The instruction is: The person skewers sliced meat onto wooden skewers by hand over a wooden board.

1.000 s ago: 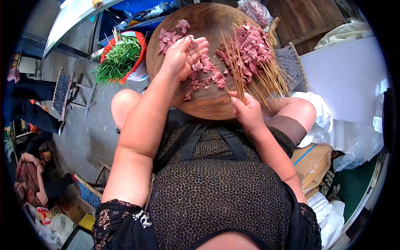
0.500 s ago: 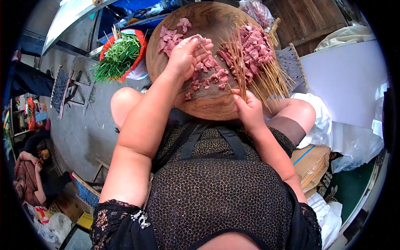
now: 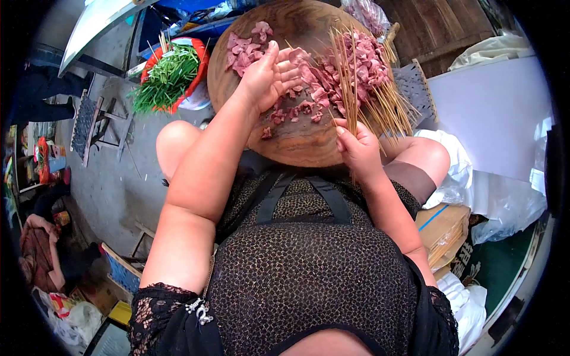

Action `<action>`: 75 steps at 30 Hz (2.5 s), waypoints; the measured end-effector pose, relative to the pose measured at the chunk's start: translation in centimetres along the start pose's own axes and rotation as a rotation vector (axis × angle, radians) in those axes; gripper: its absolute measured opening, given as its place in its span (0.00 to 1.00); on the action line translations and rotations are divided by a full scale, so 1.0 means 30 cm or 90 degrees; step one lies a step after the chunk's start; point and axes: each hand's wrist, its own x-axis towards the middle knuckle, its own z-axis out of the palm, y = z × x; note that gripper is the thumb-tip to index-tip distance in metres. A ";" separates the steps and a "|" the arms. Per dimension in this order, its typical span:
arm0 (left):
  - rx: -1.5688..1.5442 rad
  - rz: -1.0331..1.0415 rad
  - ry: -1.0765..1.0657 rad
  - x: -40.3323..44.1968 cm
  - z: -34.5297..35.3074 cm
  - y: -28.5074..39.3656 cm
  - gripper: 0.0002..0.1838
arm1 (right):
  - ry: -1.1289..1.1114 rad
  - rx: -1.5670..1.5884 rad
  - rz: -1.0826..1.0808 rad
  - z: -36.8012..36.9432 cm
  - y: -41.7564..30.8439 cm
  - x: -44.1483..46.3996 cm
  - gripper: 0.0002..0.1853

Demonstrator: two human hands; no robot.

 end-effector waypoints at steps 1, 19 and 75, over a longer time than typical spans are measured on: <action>-0.017 0.009 0.010 0.000 -0.002 -0.002 0.22 | -0.008 -0.006 -0.004 -0.002 0.001 0.000 0.10; 0.047 0.015 -0.020 -0.003 -0.008 0.013 0.27 | 0.074 -0.146 -0.105 -0.020 0.009 -0.017 0.13; 1.071 0.308 0.076 -0.042 -0.103 0.029 0.09 | -0.027 -0.189 0.125 -0.050 -0.056 -0.044 0.13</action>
